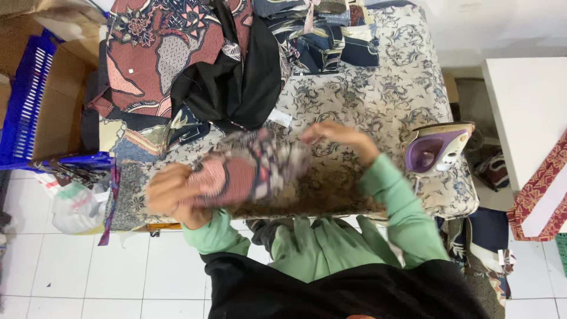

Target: The person irons a black garment on a patterned ironing board, repeatedly lifting and repositioning the fabric to smooth different sections. The person uses a purple and white iron and handles the garment with both hands throughout the process.

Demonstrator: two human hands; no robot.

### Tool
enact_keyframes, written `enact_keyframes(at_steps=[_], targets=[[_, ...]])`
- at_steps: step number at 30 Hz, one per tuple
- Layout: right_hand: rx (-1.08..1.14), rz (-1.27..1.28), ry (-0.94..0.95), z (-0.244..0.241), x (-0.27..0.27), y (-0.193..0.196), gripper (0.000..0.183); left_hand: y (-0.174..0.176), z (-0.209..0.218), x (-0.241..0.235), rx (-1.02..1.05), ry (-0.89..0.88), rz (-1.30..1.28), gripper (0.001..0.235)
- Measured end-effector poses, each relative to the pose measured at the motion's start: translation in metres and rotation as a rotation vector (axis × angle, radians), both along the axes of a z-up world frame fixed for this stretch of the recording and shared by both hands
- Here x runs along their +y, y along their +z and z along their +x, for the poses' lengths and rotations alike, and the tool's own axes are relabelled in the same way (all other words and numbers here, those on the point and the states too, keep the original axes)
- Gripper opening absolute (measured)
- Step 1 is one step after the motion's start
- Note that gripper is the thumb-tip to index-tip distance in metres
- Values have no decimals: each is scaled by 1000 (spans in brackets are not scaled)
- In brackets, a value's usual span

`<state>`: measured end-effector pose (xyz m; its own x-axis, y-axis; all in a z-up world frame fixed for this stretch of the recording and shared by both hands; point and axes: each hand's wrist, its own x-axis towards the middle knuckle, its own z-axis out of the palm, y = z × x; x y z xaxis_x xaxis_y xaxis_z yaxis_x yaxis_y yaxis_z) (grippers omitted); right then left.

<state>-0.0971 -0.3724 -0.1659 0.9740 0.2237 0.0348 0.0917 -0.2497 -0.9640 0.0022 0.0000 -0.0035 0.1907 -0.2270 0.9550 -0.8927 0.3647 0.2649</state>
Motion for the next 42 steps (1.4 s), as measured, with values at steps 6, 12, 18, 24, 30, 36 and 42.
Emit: enact_keyframes(at_steps=[6, 12, 18, 24, 30, 36, 42], targets=[[138, 893, -89, -22, 127, -73, 57, -4, 23, 37, -377, -284, 73, 36], [225, 1058, 107, -49, 191, -87, 58, -14, 10, 60, -415, -79, 70, 44], [-16, 1098, 34, -63, 139, -99, 76, -17, -13, 25, 61, 343, 33, 23], [-612, 1231, -573, -115, 30, -56, 37, 11, -22, 13, -14, 464, 264, 37], [-169, 1109, -725, -141, 83, -46, 70, 9, -25, -8, -3, 250, 302, 41], [-91, 899, -750, -90, 41, -60, 43, 8, 9, -42, 11, 216, 595, 28], [-786, 52, -1237, -115, -63, -35, 15, 3, 44, -88, 98, 323, 368, 17]])
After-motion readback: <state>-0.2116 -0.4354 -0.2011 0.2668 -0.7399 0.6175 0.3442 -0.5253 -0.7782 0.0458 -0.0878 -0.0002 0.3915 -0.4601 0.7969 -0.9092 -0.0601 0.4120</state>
